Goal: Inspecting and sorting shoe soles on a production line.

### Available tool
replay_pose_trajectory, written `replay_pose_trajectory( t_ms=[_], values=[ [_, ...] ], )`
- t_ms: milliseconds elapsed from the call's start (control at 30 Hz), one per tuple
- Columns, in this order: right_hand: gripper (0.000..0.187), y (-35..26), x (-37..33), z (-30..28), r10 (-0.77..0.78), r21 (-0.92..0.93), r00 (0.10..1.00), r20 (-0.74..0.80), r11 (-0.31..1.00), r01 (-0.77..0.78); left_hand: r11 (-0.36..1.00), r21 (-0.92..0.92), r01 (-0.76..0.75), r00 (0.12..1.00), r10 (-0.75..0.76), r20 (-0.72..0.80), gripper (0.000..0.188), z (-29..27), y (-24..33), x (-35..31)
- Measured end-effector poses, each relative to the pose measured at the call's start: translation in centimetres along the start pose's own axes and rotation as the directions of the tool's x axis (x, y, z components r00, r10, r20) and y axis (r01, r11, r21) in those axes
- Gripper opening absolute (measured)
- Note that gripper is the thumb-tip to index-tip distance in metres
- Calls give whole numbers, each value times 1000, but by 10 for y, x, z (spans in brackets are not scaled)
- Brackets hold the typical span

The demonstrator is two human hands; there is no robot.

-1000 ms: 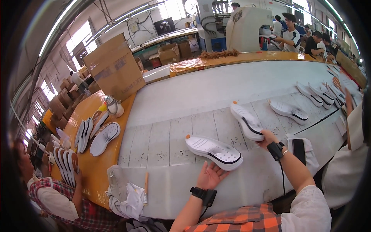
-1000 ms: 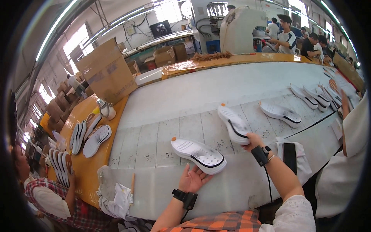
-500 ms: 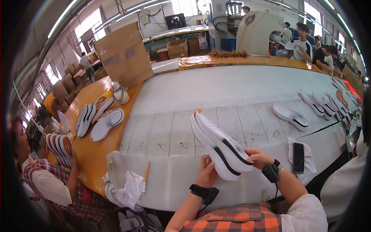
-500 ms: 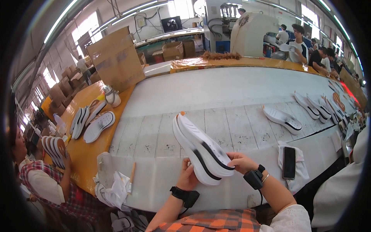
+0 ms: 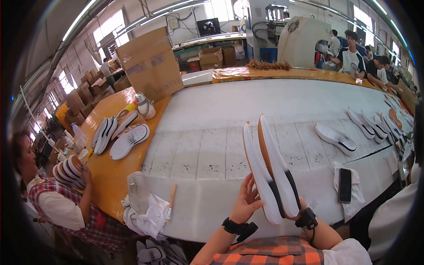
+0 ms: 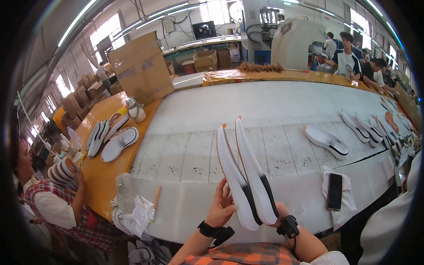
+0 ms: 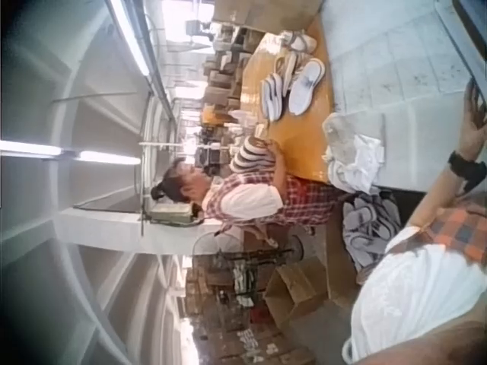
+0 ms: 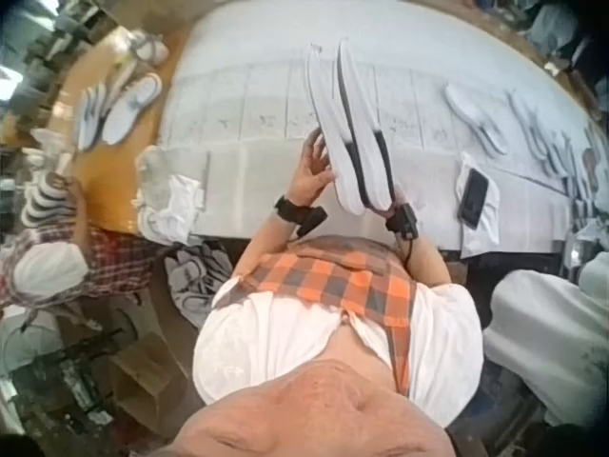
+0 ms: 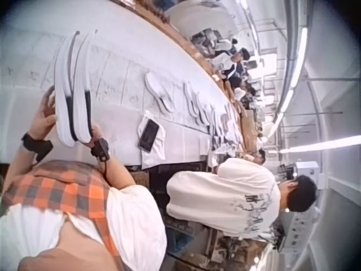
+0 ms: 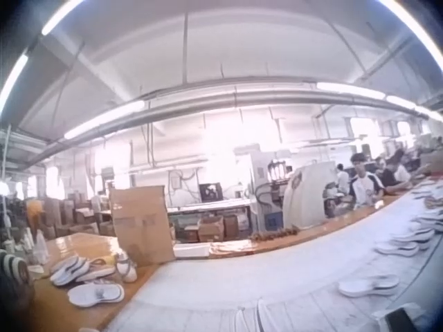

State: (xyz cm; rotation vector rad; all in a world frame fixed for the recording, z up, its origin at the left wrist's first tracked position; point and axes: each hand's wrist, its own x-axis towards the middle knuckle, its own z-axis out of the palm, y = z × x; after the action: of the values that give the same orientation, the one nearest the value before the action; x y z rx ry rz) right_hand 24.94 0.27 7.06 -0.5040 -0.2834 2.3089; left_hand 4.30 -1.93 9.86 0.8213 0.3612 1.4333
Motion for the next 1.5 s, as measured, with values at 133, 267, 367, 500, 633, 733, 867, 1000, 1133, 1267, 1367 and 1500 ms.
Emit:
replay_pose_trajectory(
  t_ms=[133, 267, 367, 500, 633, 733, 867, 1000, 1133, 1267, 1367, 1500],
  values=[
    [46, -12, 0, -23, -38, -90, 998, 41, 995, 42, 999, -33, 6, 992, -2, 128, 95, 5, -3, 0],
    [52, -17, -11, -22, -93, -251, 991, 98, 961, 116, 999, -9, 32, 990, -30, 140, 94, 0, -2, -3],
    [63, -18, -21, -7, -186, -422, 977, 101, 882, 212, 975, 215, 63, 993, -83, 86, 90, 0, 15, 6],
    [79, -16, -19, 52, -327, -445, 899, 290, 786, 429, 989, -89, 114, 993, -118, -33, 77, 6, 39, 18],
    [72, -16, -22, 76, -247, -437, 870, 427, 785, 438, 932, -241, 271, 934, -315, -168, 54, -20, 42, 14],
    [68, -15, -21, 83, -237, -375, 862, 449, 825, 422, 848, -422, 320, 864, -444, -236, 36, -21, 40, 16],
    [67, -12, -19, 87, -181, -397, 887, 425, 843, 362, 936, -306, 176, 889, -284, -358, 35, -25, 15, 6],
    [67, -11, -22, 75, -170, -464, 933, 318, 830, 309, 956, -277, 94, 897, -202, -393, 38, -5, 20, 1],
    [74, -6, -26, 70, -4, -525, 971, 240, 841, 134, 938, -295, 180, 869, -292, -400, 41, -10, 22, -4],
    [82, -4, -31, 81, 79, -635, 959, 274, 764, 119, 867, -395, 304, 911, -385, -145, 49, -16, 29, -5],
    [90, 2, -28, 71, 78, -698, 947, 311, 695, 172, 884, -347, 313, 918, -375, -129, 50, -47, 13, -13],
    [98, 8, -31, 77, 83, -763, 944, 319, 613, 204, 901, -277, 335, 925, -371, -86, 45, -62, 8, -11]
  ],
)
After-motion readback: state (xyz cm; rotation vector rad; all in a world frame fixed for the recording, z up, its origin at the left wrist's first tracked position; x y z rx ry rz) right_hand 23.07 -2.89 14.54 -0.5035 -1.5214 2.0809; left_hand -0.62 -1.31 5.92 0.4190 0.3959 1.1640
